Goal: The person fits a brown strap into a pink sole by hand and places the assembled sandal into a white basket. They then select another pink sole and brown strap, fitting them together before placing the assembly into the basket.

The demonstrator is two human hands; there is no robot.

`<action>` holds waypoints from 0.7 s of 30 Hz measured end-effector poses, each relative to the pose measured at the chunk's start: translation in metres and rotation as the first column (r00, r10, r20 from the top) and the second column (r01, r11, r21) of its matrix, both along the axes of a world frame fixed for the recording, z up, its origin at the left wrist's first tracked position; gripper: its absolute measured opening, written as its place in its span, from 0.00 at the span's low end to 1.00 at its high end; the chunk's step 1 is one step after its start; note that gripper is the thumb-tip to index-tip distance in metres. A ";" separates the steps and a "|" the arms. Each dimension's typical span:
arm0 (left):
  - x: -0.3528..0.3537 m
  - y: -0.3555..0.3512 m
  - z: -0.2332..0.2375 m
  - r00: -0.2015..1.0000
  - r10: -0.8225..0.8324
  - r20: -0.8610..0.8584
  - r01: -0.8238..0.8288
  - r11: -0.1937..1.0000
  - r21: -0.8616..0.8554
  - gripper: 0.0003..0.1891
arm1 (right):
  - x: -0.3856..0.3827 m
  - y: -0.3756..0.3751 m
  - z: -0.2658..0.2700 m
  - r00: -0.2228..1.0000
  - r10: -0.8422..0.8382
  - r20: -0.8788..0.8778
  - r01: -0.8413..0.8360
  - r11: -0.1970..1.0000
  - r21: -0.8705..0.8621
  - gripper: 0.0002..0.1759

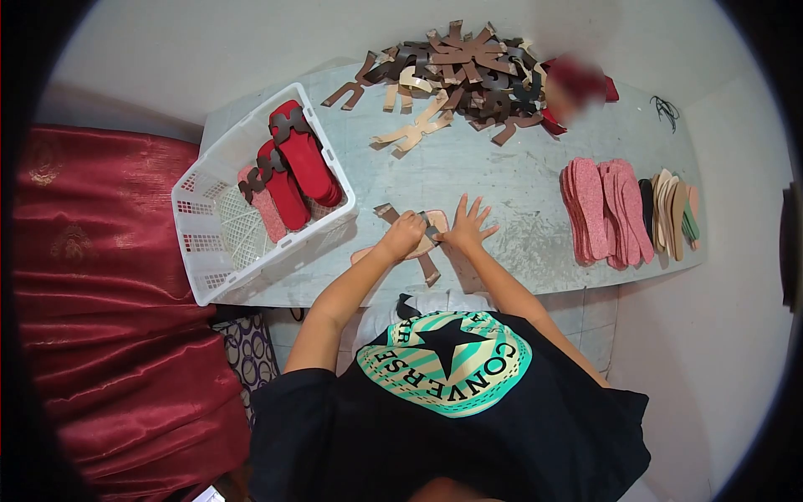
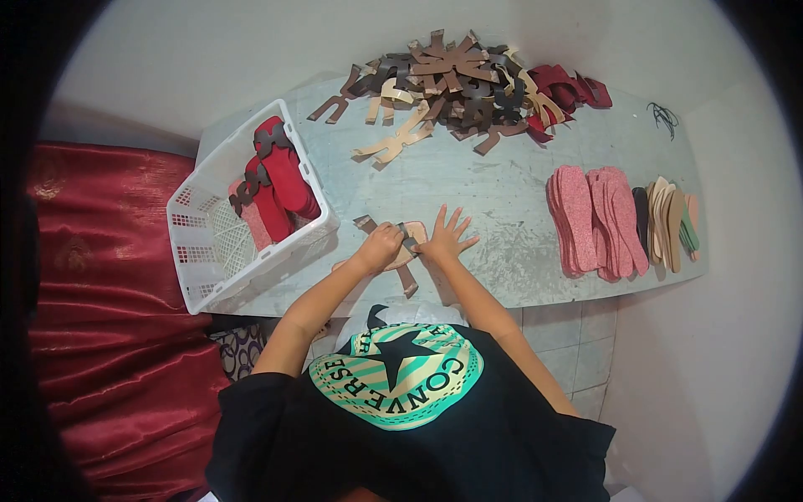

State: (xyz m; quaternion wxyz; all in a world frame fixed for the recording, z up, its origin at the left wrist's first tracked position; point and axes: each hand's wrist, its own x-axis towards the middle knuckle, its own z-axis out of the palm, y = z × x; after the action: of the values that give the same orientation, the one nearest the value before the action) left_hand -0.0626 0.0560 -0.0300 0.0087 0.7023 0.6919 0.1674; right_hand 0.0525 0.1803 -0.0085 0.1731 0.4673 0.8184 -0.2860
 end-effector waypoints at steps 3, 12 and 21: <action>-0.001 0.001 0.005 1.000 0.000 0.026 0.001 1.000 -0.020 0.03 | -0.001 0.001 0.000 1.000 -0.003 0.002 0.003 1.000 -0.006 0.73; 0.003 -0.004 0.000 0.999 -0.010 0.045 0.007 0.996 0.084 0.06 | 0.000 0.001 -0.002 1.000 -0.009 0.009 0.009 1.000 0.002 0.74; -0.004 -0.008 -0.001 0.996 -0.066 0.062 0.061 0.995 0.085 0.07 | 0.002 0.001 -0.002 1.000 -0.024 -0.014 0.024 0.999 -0.021 0.74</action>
State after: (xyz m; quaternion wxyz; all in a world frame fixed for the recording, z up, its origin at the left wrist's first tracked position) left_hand -0.0663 0.0484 -0.0310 0.0076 0.7179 0.6609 0.2183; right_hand 0.0544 0.1817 -0.0110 0.1685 0.4732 0.8110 -0.2999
